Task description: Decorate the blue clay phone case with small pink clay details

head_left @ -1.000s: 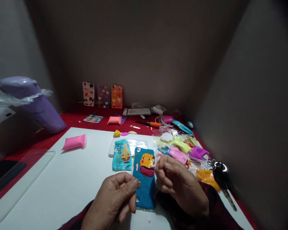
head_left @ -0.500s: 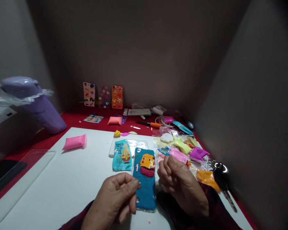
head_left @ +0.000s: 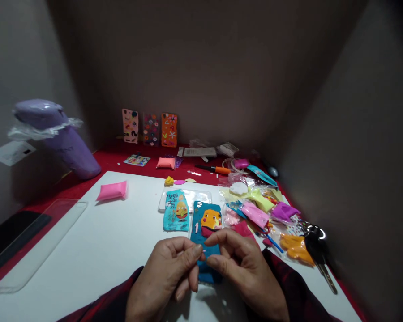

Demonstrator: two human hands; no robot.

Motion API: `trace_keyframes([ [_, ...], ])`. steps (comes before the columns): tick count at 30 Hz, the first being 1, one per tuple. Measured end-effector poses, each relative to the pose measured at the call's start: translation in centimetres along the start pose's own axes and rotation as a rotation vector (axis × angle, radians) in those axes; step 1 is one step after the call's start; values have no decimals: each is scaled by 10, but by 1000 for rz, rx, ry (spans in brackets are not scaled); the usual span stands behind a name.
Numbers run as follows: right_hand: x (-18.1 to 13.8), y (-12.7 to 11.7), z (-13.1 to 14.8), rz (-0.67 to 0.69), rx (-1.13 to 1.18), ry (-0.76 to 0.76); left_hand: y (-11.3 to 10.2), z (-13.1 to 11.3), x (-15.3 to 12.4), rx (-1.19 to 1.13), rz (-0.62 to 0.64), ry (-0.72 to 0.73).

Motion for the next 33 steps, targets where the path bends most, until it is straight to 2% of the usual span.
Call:
trace_keyframes([
  [6, -2, 6, 3, -20, -140, -79, 3, -2, -2, 32, 34, -4],
  [12, -1, 0, 2, -52, -96, -44, 3, -3, -3, -52, 16, 4],
  [33, 1, -2, -7, -4, 65, 18, 1, -4, -6, 16, 26, 31],
])
Point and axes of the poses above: each hand's wrist, its own x-axis towards the middle knuckle, its own y-axis out of the palm, z = x × y, the point moved 6 cm from there along x, towards the middle knuckle, and after that the axes turned 7 degrees about y, right-handed, at the moved point
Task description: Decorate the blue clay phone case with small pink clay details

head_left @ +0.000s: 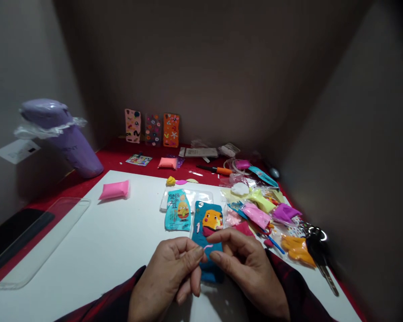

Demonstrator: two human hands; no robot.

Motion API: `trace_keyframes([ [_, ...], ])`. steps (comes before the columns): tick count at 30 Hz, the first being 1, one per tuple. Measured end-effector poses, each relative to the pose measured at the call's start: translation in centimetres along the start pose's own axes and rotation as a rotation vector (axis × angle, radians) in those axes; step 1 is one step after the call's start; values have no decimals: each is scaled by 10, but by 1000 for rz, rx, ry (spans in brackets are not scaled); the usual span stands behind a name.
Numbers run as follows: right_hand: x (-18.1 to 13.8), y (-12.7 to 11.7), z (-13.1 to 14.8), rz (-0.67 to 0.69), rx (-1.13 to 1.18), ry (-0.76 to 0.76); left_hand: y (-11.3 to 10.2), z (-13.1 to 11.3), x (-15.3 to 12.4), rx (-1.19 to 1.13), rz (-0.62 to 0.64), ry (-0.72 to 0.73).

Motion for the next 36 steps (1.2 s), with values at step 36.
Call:
trace_keyframes([
  [36, 3, -1, 5, 9, 13, 19, 7, -4, 1, 49, 53, -16],
])
Point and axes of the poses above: each hand's wrist, its own x-axis towards the middle knuckle, its own y-axis out of the palm, z = x × y, the point moved 6 cm from there along x, towards the middle knuckle, and after that the axes turned 7 degrees about y, right-handed, at the moved point
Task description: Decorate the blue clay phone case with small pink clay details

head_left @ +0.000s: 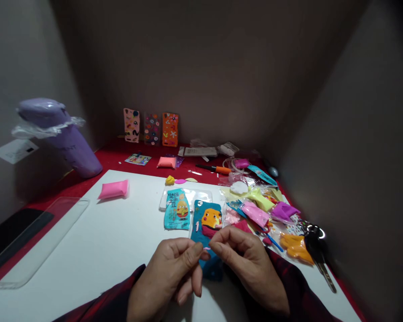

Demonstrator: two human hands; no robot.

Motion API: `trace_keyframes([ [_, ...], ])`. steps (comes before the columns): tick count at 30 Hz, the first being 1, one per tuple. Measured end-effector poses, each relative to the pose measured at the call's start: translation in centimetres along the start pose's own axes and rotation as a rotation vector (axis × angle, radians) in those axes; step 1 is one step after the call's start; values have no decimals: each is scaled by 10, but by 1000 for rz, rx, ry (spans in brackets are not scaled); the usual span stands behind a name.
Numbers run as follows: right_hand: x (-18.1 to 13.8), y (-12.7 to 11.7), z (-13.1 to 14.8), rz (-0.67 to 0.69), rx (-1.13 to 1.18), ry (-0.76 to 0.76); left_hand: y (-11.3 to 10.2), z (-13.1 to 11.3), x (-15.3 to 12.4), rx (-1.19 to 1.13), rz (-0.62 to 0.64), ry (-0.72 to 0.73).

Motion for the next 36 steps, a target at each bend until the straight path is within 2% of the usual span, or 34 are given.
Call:
trace_keyframes([
  [6, 0, -2, 0, 0, 41, 4, -3, 3, 0, -35, -29, -13],
  [12, -1, 0, 2, -9, 68, -22, -3, 9, -1, -97, 10, -48],
  [20, -1, -2, 2, 6, 87, -3, -4, 12, 1, -173, -31, -70],
  [30, -3, 3, -2, 44, -8, -10, -3, 12, 1, -159, -22, -61],
  [36, -5, 4, 3, 20, -106, -73, -4, 12, 1, -136, -29, -76],
])
Point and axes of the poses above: each hand's wrist, its own x-axis towards the middle knuckle, its own y-axis out of the palm, z = x × y, the point moved 6 cm from there along x, towards the middle knuckle, and after that the axes turned 7 degrees about y, right-handed, at the moved point
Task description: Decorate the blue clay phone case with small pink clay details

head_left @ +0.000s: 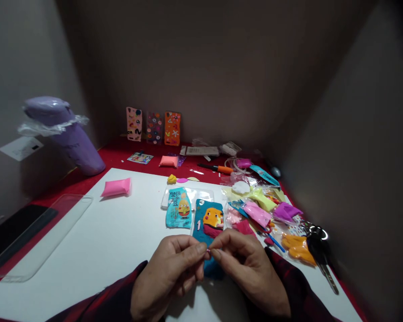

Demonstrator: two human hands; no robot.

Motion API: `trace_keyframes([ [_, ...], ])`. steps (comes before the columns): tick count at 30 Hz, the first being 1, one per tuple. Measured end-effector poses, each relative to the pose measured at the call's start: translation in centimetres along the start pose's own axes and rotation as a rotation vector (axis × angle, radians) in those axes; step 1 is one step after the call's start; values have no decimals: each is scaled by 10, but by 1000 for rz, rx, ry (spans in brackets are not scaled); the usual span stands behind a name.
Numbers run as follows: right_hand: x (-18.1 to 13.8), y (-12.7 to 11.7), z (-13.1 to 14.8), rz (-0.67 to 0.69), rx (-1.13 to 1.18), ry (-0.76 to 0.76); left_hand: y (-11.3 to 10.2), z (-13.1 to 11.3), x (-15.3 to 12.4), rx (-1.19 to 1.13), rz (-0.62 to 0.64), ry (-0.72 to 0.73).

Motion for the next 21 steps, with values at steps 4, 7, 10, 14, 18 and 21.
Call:
trace_keyframes([
  [4, -2, 1, 5, -13, -94, -54, -4, 2, 0, 9, -24, 21],
  [7, -3, 1, 7, -15, -131, -66, -7, 4, 0, 27, -42, 24],
  [10, -3, 2, 6, -20, -154, -55, -7, 4, -1, 35, -47, 22],
  [14, -1, 2, 4, -5, -146, -46, -5, 1, -1, 60, -49, 14],
  [18, -1, 1, 4, -15, -142, -60, -3, -1, -2, 34, -27, 21],
  [21, -2, 1, 4, -30, -163, -55, -5, 1, -1, 11, -44, 10],
])
Point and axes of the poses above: each hand's wrist, its own x-axis towards the middle knuckle, its own y-axis out of the palm, z = x × y, the point moved 6 cm from there along x, towards the middle knuckle, and after that the axes turned 7 degrees about y, right-handed, at the moved point
